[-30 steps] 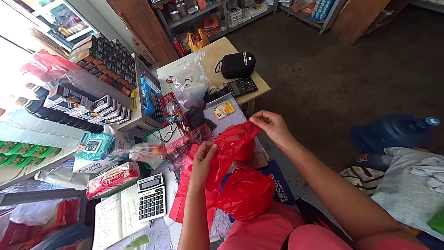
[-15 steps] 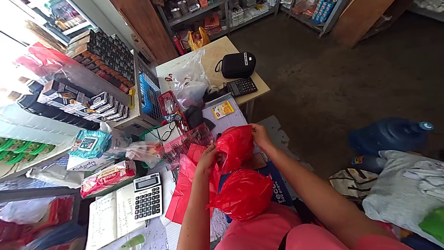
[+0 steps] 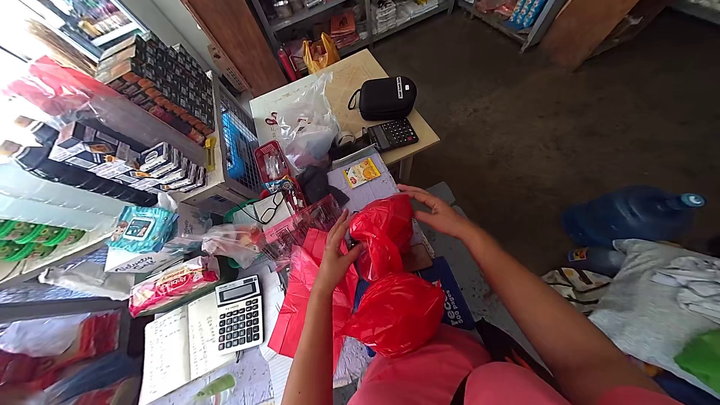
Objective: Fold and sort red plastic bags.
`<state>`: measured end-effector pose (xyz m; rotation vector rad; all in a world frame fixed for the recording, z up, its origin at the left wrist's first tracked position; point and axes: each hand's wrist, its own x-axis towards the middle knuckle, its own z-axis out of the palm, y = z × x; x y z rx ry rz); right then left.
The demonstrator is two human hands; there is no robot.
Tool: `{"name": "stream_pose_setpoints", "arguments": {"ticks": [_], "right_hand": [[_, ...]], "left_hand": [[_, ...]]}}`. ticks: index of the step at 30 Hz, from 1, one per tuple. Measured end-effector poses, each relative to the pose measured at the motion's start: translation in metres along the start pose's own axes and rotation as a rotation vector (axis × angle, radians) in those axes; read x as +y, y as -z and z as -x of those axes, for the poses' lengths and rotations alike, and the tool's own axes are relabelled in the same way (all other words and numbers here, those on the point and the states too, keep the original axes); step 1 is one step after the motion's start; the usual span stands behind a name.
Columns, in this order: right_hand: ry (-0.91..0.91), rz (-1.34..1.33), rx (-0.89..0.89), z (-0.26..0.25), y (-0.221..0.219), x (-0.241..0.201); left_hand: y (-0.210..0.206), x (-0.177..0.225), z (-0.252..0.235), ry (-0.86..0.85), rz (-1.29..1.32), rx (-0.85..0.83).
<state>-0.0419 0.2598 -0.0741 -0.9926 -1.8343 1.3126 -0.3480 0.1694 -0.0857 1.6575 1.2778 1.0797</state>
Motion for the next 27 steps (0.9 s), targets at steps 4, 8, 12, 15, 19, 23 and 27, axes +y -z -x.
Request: {"name": "stream_pose_setpoints", "arguments": {"ticks": [4,8,12,15,19,23,27], "right_hand": [[-0.061,-0.186,-0.039,0.001,-0.008,0.018],[-0.212,-0.203,0.0,0.014,-0.02,0.049],[-0.198,-0.388,0.1,0.016,-0.01,0.022],[-0.098,-0.473,0.046,0.01,-0.009,0.007],[-0.194,-0.424,0.037,0.013,-0.029,0.039],[-0.344,-0.479,0.109,0.021,-0.027,0.06],[-0.192,-0.563,0.13,0.022,-0.013,0.032]], "left_hand": [[-0.012,-0.023,-0.01,-0.046,0.127,0.047],[-0.029,-0.051,0.001,0.103,0.162,-0.039],[-0.024,-0.027,0.008,0.128,0.424,0.069],[-0.02,-0.02,0.004,0.037,0.456,0.148],[-0.033,-0.044,0.004,0.076,0.235,0.142],[-0.035,-0.051,0.008,0.161,0.327,0.093],[-0.019,-0.023,0.009,0.066,0.454,0.13]]}}
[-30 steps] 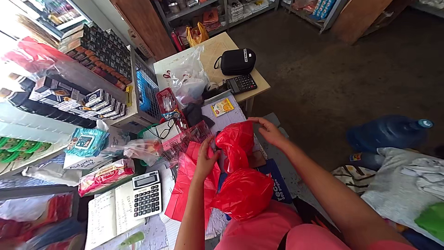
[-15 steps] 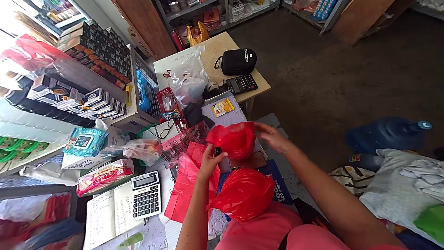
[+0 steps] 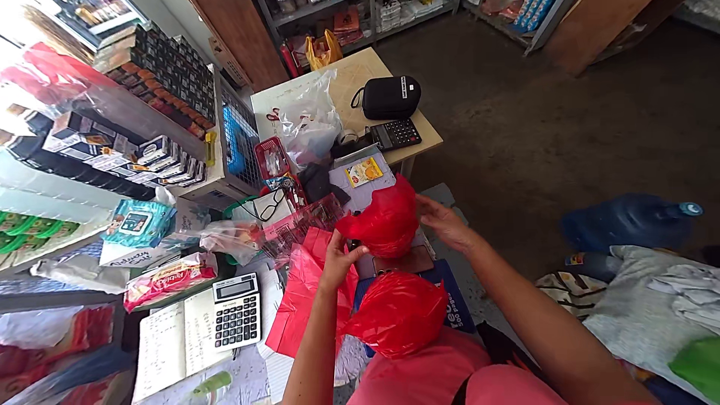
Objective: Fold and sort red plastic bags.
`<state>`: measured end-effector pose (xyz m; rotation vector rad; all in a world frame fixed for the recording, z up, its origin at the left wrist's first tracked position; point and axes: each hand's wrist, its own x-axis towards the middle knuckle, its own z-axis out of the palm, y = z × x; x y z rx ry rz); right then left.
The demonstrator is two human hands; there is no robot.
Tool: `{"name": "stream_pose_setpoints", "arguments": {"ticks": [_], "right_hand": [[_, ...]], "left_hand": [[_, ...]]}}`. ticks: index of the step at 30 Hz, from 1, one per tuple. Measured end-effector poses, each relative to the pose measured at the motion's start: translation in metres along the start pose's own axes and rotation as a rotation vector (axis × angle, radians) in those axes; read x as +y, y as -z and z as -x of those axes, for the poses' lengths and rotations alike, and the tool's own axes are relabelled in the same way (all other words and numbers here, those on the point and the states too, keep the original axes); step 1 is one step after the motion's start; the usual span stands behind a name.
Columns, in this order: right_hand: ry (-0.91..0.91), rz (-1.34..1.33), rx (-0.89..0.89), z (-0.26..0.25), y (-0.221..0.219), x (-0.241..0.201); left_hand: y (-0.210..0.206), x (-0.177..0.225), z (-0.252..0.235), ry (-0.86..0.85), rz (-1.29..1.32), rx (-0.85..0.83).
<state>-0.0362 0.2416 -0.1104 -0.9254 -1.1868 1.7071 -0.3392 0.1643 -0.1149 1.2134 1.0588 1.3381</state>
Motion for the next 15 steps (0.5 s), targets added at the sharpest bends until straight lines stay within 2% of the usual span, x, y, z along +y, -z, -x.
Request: {"name": "stream_pose_setpoints", "arguments": {"ticks": [4,6,9,12,15], "right_hand": [[0.044,0.053,-0.076,-0.006,-0.017,-0.015],[-0.007,0.087,-0.063,-0.009,-0.016,0.006],[-0.1,0.039,-0.042,-0.005,-0.011,0.032],[-0.076,0.037,-0.013,-0.001,-0.01,0.023],[-0.009,0.114,0.012,0.003,0.004,0.009]], "left_hand": [[-0.008,-0.001,-0.007,-0.068,-0.124,0.018],[-0.008,-0.021,-0.007,-0.017,-0.216,-0.032],[-0.011,-0.042,-0.004,0.108,-0.151,-0.062],[-0.015,-0.036,0.001,0.094,-0.102,-0.026],[-0.001,-0.021,0.008,0.04,-0.142,0.013]]}}
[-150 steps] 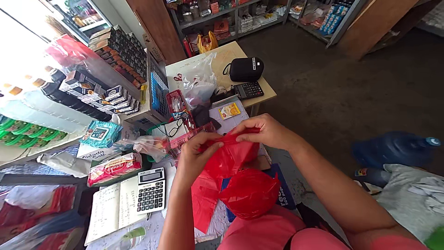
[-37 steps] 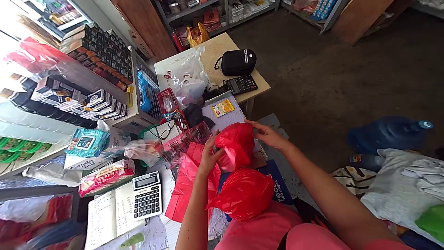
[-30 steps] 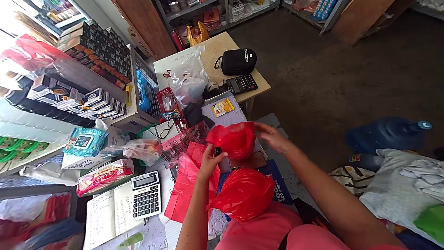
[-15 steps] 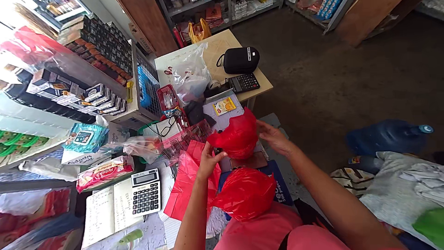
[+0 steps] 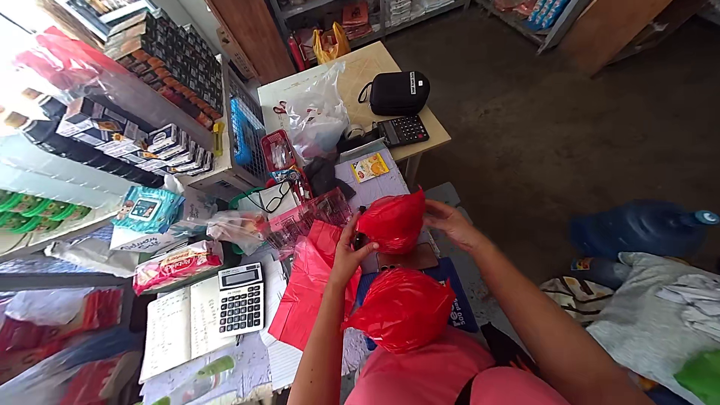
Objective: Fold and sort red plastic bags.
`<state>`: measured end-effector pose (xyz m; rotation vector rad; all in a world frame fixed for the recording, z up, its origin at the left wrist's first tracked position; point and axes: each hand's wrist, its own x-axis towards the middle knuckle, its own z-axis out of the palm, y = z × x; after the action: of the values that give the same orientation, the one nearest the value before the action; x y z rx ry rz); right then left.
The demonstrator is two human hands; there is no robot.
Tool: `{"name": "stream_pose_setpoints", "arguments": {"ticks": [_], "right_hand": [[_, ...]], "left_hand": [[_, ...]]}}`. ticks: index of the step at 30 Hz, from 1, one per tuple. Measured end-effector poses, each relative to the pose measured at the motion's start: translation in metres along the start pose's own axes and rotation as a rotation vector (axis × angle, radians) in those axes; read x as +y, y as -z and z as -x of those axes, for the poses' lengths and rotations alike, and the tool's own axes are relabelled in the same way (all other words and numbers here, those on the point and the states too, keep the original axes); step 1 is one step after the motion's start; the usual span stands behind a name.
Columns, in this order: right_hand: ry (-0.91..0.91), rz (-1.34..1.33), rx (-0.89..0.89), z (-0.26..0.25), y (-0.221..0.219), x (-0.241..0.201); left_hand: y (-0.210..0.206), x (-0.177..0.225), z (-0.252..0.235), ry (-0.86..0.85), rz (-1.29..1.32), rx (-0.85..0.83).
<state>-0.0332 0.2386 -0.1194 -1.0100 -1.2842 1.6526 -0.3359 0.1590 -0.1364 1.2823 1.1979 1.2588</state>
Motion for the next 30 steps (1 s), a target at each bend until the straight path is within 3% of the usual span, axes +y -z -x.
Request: {"name": "stream_pose_setpoints", "arguments": {"ticks": [4,7,10,14,18,22,27,30], "right_hand": [[-0.013,0.124,0.102,0.022,0.027,-0.007],[-0.107,0.178,0.193,0.045,0.043,-0.006],[-0.237,0.168,0.357,0.057,0.046,-0.009],[-0.294,0.15,0.425,0.06,0.041,-0.021],[-0.133,0.321,0.268,0.062,0.024,-0.047],[0.12,0.389,0.014,0.068,-0.01,-0.09],[0.311,0.292,-0.235,0.061,-0.081,-0.128],[0.39,0.384,-0.188,0.056,-0.105,-0.136]], "left_hand": [[0.041,0.012,0.027,0.085,-0.277,0.257],[0.073,0.01,0.047,0.307,-0.627,0.447],[0.08,0.011,0.056,0.544,-0.808,0.43],[0.07,-0.001,0.059,0.614,-0.91,0.313],[0.07,0.009,0.063,0.345,-0.829,0.344],[0.049,0.065,0.052,-0.065,-0.76,0.33],[-0.01,0.125,0.036,-0.445,-0.58,0.058],[-0.04,0.14,0.029,-0.514,-0.552,-0.079]]}}
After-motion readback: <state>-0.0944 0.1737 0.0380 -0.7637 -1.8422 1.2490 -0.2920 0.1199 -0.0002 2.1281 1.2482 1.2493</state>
